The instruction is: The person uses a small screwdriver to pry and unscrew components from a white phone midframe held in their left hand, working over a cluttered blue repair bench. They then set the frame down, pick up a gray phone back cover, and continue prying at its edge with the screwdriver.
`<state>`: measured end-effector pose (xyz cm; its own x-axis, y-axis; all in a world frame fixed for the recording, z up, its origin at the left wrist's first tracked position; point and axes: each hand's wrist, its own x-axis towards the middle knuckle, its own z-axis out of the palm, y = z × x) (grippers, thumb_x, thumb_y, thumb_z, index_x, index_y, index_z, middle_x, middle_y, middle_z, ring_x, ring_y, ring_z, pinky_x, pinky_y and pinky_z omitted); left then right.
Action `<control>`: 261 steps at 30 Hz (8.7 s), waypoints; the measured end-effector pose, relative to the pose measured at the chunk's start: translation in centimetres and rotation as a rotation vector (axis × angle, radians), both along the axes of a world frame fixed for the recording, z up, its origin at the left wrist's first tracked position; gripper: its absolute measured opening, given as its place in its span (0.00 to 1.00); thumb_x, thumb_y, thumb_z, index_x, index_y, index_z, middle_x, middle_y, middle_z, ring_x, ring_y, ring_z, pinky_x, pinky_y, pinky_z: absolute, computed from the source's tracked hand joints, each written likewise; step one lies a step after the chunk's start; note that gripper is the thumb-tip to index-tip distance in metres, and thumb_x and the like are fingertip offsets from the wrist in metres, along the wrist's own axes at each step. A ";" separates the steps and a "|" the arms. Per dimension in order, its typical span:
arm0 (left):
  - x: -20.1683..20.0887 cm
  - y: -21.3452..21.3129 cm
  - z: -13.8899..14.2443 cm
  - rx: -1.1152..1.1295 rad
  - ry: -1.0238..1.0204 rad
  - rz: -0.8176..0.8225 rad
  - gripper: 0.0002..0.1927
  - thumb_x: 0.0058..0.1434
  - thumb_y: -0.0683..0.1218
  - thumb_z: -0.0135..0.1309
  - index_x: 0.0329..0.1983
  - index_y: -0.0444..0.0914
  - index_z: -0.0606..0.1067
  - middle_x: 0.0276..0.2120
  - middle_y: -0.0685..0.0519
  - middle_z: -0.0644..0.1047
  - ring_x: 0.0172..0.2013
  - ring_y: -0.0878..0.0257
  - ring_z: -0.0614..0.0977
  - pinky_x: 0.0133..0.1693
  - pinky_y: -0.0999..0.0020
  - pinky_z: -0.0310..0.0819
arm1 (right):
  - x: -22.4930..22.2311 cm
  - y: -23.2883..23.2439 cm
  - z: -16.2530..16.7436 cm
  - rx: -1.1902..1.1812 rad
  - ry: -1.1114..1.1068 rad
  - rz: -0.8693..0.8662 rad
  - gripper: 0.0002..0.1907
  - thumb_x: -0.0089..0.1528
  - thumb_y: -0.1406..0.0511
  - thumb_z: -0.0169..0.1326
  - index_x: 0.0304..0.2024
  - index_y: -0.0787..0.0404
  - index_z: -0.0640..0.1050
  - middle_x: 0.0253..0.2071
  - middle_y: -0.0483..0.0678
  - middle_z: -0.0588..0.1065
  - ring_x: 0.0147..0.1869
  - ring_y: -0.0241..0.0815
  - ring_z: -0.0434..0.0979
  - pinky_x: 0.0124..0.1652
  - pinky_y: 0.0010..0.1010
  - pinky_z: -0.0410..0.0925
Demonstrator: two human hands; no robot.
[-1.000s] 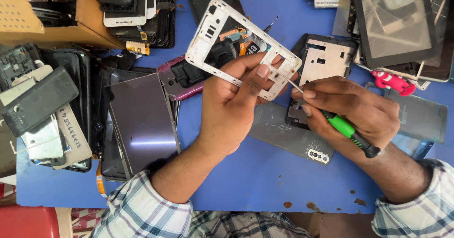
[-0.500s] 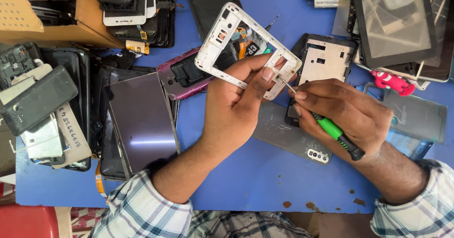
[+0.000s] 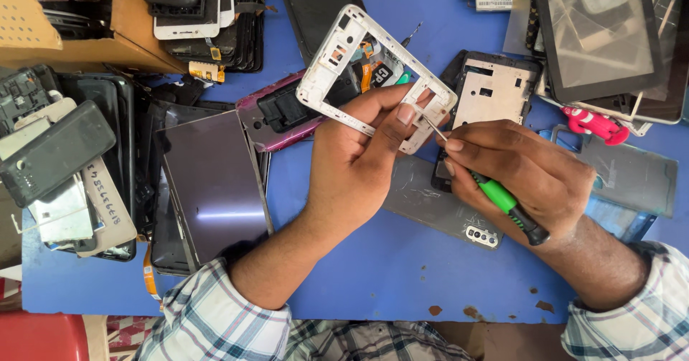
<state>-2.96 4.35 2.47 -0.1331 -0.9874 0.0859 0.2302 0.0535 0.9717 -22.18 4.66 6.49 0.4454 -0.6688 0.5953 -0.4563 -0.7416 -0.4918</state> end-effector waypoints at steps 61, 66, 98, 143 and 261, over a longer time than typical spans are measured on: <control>-0.5 -0.4 0.5 -0.213 -0.324 0.119 0.10 0.75 0.41 0.51 0.55 0.34 0.78 0.44 0.49 0.85 0.43 0.67 0.85 0.48 0.72 0.80 | -0.9 0.2 -0.8 0.069 -0.018 -0.037 0.11 0.60 0.75 0.66 0.43 0.68 0.79 0.41 0.55 0.81 0.42 0.46 0.85 0.41 0.32 0.77; -0.5 -0.4 0.5 -0.209 -0.385 0.150 0.10 0.74 0.40 0.52 0.55 0.35 0.79 0.41 0.50 0.85 0.40 0.68 0.84 0.44 0.73 0.79 | -0.6 0.1 -0.4 0.038 -0.005 -0.058 0.12 0.60 0.75 0.66 0.45 0.69 0.78 0.42 0.57 0.80 0.43 0.48 0.85 0.42 0.32 0.77; -0.2 -1.4 0.2 0.160 0.236 -0.065 0.17 0.76 0.46 0.49 0.58 0.29 0.76 0.43 0.49 0.82 0.41 0.69 0.82 0.45 0.72 0.81 | -0.9 -0.6 -1.7 0.046 -0.101 -0.133 0.12 0.60 0.74 0.66 0.42 0.68 0.76 0.43 0.57 0.80 0.46 0.47 0.86 0.41 0.28 0.78; 0.1 -1.3 1.0 0.059 0.138 -0.061 0.14 0.77 0.42 0.49 0.55 0.27 0.78 0.42 0.49 0.83 0.41 0.69 0.82 0.46 0.74 0.79 | -1.0 -1.2 -0.4 -0.086 -0.077 0.060 0.17 0.56 0.73 0.69 0.43 0.70 0.75 0.41 0.58 0.78 0.41 0.49 0.84 0.37 0.35 0.76; -0.3 -1.0 1.3 0.017 -0.022 -0.257 0.11 0.70 0.42 0.58 0.52 0.32 0.73 0.42 0.53 0.80 0.42 0.71 0.81 0.44 0.75 0.79 | -3.1 -0.6 -3.0 0.306 -0.379 -0.133 0.04 0.77 0.76 0.50 0.53 0.71 0.69 0.37 0.56 0.78 0.39 0.39 0.84 0.38 0.26 0.79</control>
<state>-3.27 3.34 3.80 -0.3812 -0.9222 0.0642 0.2125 -0.0198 0.9770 -25.26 4.05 3.44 0.1349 -0.8744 0.4661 -0.2842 -0.4848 -0.8272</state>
